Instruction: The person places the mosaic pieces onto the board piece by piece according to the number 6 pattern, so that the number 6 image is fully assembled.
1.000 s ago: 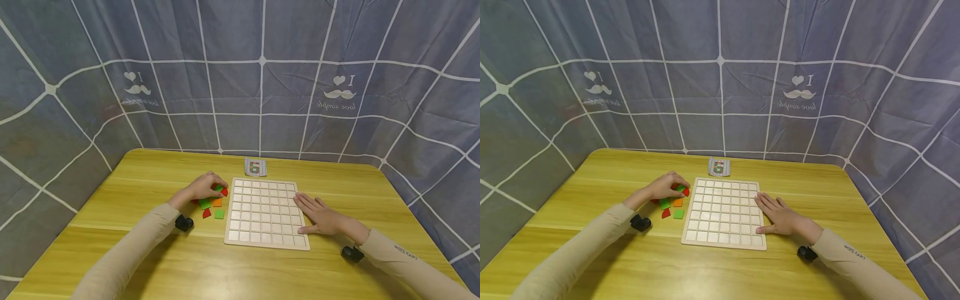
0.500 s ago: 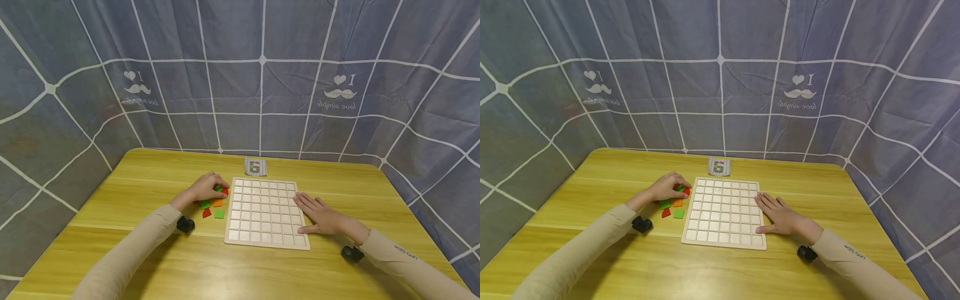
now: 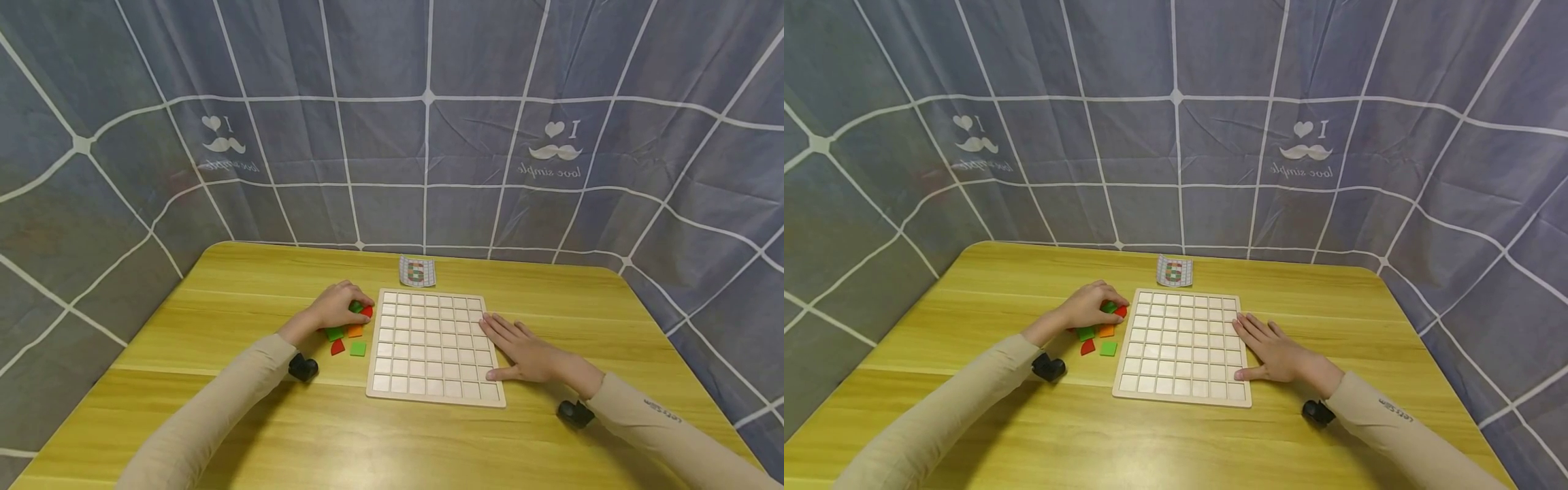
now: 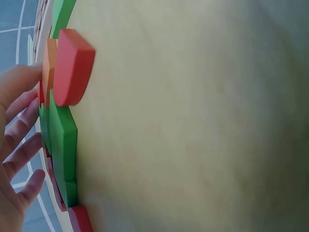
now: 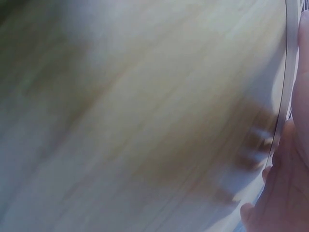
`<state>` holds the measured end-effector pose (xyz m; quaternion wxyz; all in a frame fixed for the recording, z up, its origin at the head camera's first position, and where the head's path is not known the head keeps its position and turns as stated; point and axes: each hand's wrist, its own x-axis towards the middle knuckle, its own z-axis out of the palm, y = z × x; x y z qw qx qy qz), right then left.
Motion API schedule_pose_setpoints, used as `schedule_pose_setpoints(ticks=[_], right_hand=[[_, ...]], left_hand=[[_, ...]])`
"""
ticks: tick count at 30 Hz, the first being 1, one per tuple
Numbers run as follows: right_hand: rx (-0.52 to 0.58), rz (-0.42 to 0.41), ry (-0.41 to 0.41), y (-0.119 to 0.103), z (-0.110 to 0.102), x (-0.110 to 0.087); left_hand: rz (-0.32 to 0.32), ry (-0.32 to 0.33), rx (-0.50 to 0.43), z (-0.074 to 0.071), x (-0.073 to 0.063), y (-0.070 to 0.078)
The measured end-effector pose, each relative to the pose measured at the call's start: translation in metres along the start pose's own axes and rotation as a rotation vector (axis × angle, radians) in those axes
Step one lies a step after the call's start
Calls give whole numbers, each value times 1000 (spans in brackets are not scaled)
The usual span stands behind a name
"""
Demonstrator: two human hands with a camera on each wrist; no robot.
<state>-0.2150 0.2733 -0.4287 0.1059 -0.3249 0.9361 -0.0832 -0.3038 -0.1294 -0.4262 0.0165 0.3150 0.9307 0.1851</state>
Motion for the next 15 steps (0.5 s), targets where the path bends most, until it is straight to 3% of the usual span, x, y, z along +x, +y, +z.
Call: schedule_pose_setpoints(ticks=[15], right_hand=[[2,1,-3,1,0,-1]], left_hand=[[-17,-5,13,-2,-2,1]])
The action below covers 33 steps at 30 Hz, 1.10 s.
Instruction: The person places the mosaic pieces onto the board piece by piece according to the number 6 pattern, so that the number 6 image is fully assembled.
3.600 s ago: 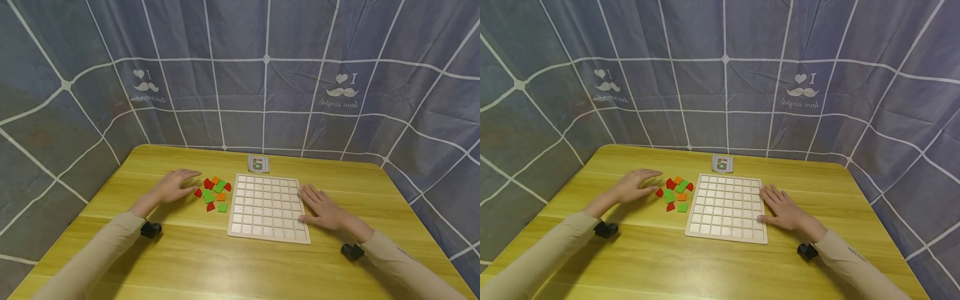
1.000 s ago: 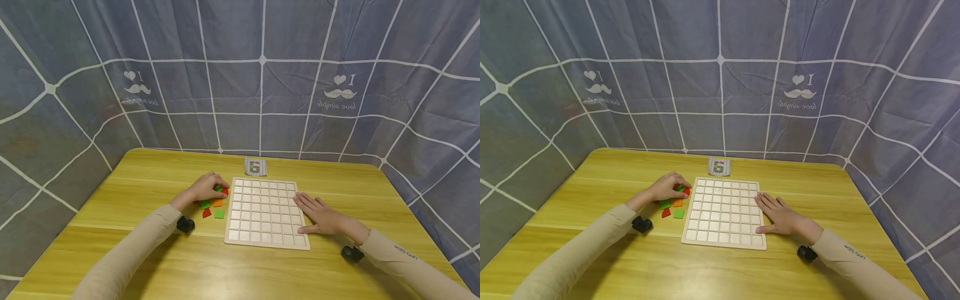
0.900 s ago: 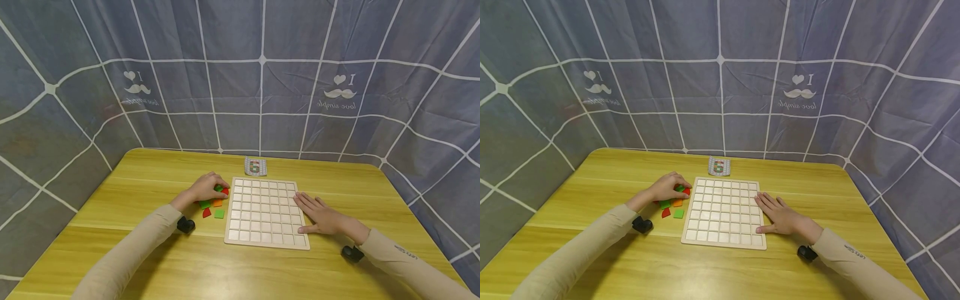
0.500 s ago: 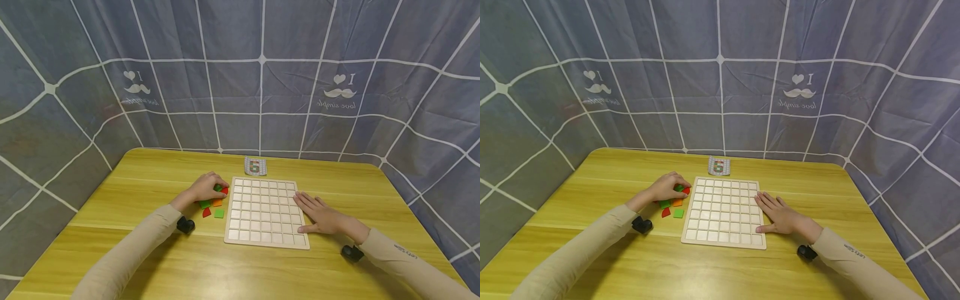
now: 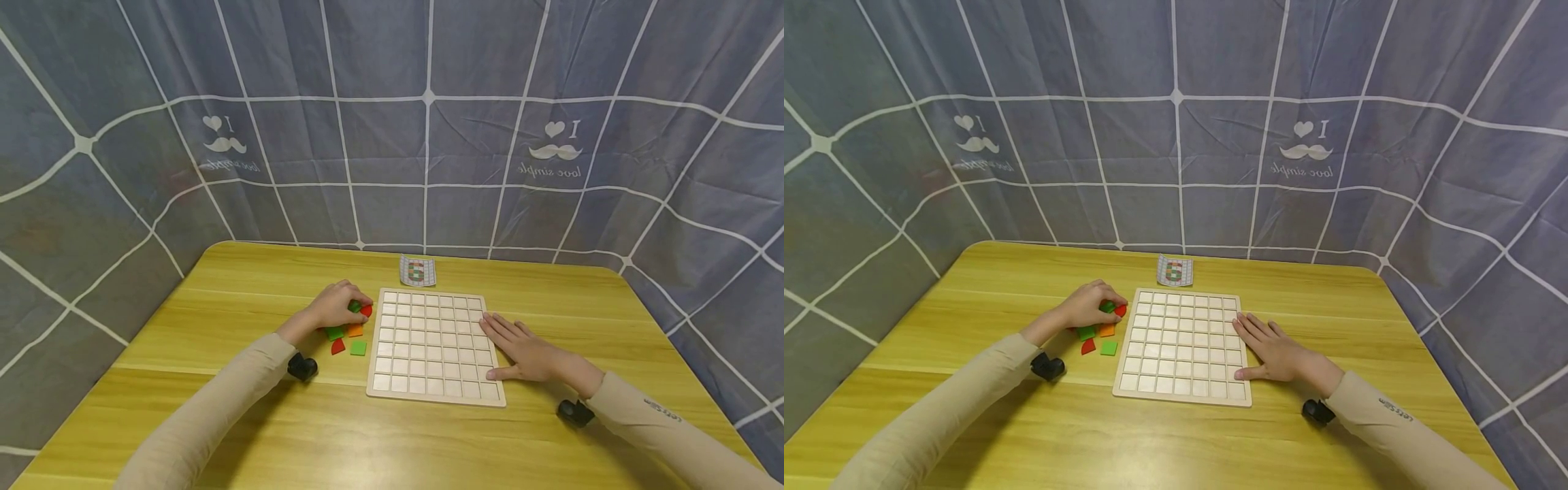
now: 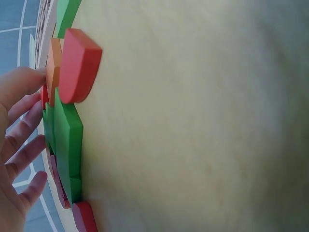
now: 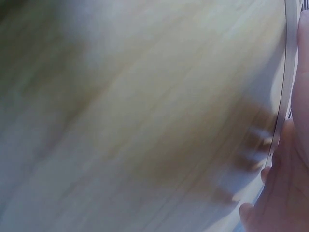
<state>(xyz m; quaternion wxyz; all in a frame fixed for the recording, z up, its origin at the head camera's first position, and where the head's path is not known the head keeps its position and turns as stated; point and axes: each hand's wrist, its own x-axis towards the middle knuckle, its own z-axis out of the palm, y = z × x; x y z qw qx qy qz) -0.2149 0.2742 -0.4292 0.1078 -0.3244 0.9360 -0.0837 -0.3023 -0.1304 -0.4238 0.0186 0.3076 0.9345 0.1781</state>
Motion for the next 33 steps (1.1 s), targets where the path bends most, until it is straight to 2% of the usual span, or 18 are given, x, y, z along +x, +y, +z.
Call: schedule_pose_setpoints(ticks=[5,12,19,22,30,33], right_hand=[[10,4,-11,0,-1,0],[5,-4,-3,-1,-1,-1],[-3,-19,5,-1,-1,-1],[2,-17,3,0,-1,-1],[-11,-17,-1,0,-2,-1],[-13,-24,2,0,-2,0]], left_hand=[[1,-16,-2,-2,0,1],[48,-25,-23,-4,1,1],[70,-62,-50,-5,1,-1],[77,-49,-38,-5,0,0],[-11,0,30,-5,-3,7],[-22,1,51,-5,-3,8]])
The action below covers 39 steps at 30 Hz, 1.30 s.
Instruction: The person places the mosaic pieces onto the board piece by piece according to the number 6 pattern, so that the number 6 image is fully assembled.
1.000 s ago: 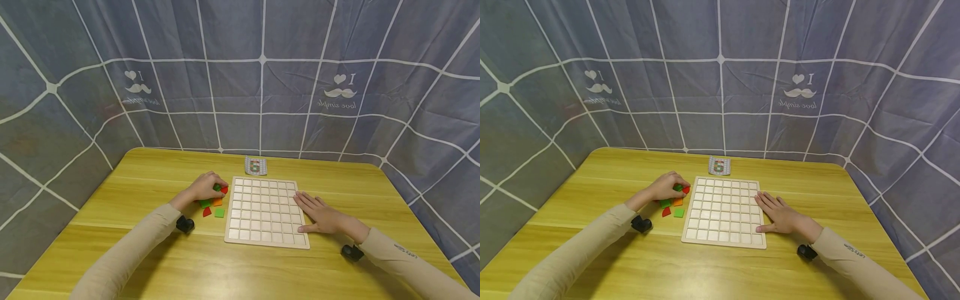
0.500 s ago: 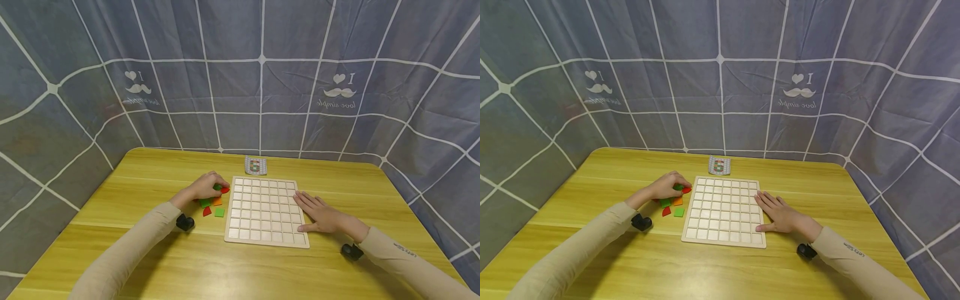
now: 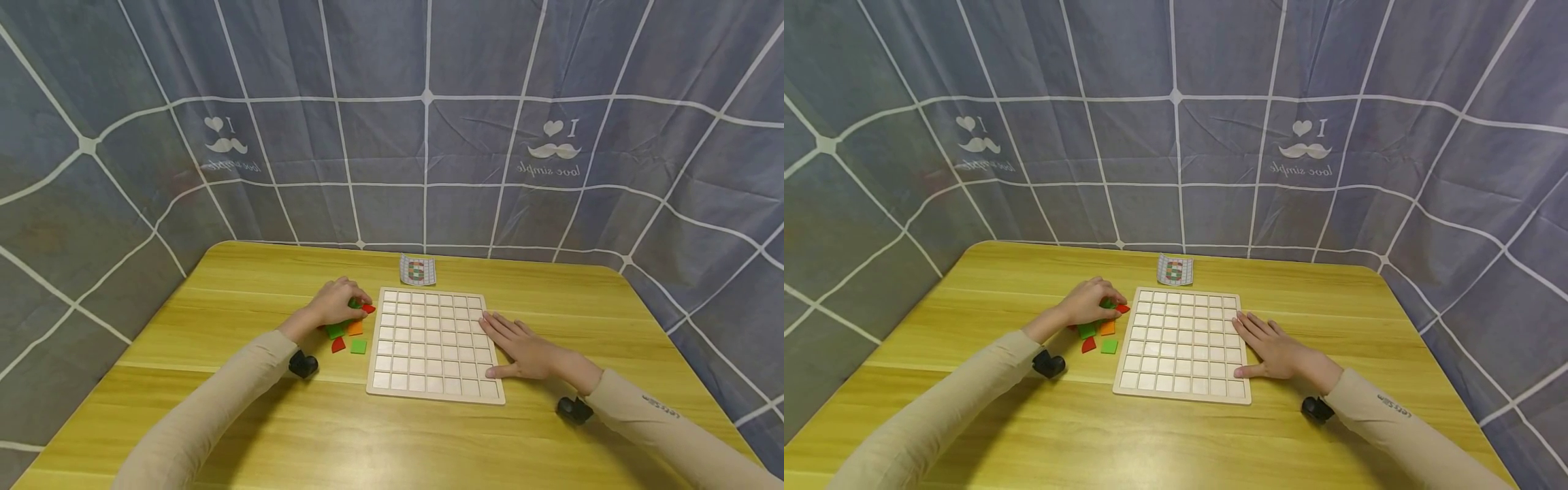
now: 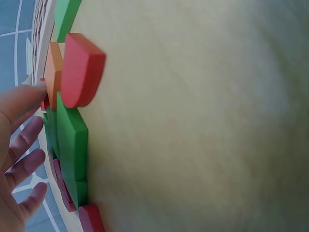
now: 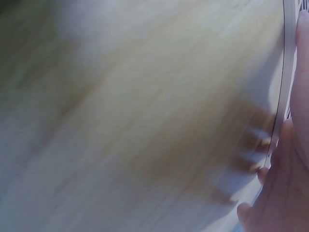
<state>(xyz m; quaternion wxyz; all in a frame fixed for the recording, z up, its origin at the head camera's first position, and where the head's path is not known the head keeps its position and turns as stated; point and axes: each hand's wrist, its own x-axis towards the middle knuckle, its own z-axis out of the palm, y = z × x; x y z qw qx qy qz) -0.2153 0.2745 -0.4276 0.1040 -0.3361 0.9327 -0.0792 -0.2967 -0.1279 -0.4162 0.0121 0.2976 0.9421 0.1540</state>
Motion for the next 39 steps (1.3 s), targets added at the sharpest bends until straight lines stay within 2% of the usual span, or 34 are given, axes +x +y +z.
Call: schedule_pose_setpoints(ticks=[8,10,17,21,24,28,30,34,39], right_hand=[[-6,10,-23,3,1,1],[-7,9,-21,3,2,1],[-9,8,-17,4,2,1],[-17,-4,-6,2,1,0],[-14,-8,-5,0,-1,-1],[2,-5,0,-1,-1,-1],[5,3,-4,0,0,-1],[5,8,-10,0,-1,-1],[2,9,-19,-2,-3,-2]], left_hand=[[53,8,-44,1,1,1],[40,19,-38,2,2,2],[-53,59,99,6,4,12],[-70,65,111,7,5,14],[-41,66,94,7,4,13],[11,46,27,3,3,8],[11,30,-2,2,2,7],[-44,14,-25,2,1,7],[-106,50,13,7,4,10]])
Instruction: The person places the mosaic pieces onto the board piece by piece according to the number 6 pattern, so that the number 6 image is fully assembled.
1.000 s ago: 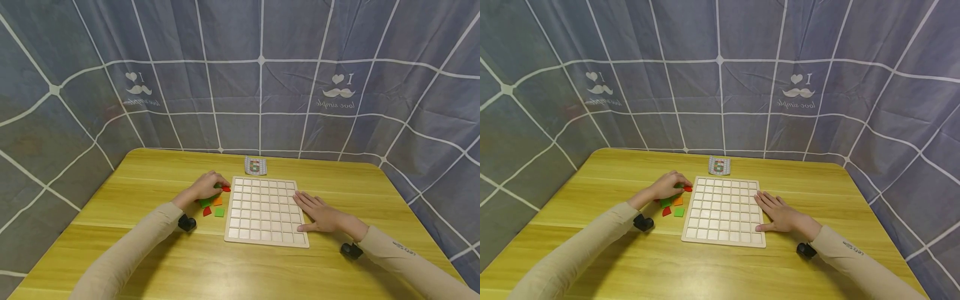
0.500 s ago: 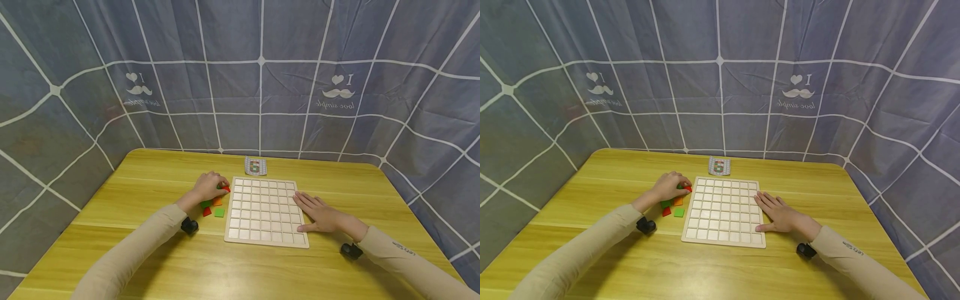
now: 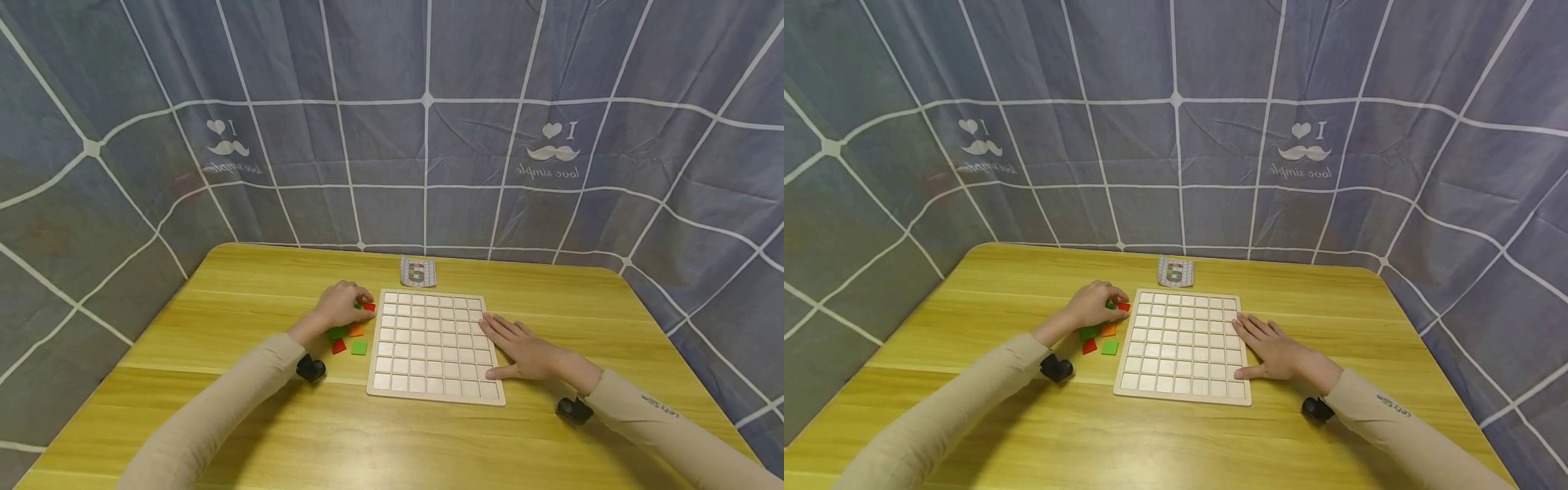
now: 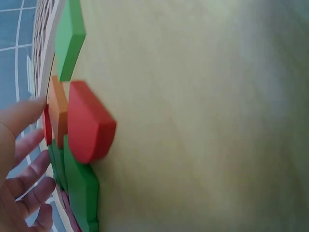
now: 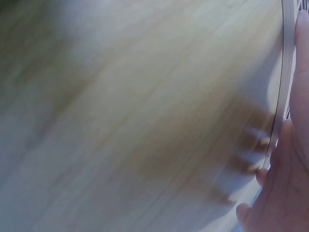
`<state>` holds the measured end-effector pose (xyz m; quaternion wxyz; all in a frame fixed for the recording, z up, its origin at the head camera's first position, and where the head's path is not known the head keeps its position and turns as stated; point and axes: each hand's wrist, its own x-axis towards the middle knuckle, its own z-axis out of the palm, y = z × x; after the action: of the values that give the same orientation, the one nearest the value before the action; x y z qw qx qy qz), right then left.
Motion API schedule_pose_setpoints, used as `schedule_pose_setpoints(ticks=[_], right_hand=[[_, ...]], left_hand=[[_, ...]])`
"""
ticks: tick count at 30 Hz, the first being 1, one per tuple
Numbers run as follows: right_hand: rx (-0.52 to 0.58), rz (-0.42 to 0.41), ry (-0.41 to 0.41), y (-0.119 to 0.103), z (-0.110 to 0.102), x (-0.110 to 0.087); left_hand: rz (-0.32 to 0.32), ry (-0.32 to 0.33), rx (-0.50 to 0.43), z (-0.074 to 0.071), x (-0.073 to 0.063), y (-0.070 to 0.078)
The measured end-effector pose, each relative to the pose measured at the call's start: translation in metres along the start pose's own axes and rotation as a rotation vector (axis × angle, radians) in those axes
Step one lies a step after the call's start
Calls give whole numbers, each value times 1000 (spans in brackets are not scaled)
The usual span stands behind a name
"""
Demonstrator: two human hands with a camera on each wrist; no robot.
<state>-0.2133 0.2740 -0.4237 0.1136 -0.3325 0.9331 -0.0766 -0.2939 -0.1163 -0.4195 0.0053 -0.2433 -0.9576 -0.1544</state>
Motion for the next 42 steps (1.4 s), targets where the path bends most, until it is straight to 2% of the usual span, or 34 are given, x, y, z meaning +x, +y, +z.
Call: schedule_pose_setpoints(ticks=[5,14,20,25,35,42], right_hand=[[10,1,-7,-2,-2,0],[10,0,-6,-2,-2,-1],[12,1,-7,-2,-2,0],[10,0,-4,-1,-2,0],[17,-4,15,1,1,2],[1,-25,60,1,5,0]], left_hand=[[-30,14,6,2,3,3],[-16,15,-44,-4,3,1],[39,54,-66,-6,3,-2],[88,58,-74,-5,7,1],[188,8,-50,-5,17,16],[211,-6,-58,-5,24,25]])
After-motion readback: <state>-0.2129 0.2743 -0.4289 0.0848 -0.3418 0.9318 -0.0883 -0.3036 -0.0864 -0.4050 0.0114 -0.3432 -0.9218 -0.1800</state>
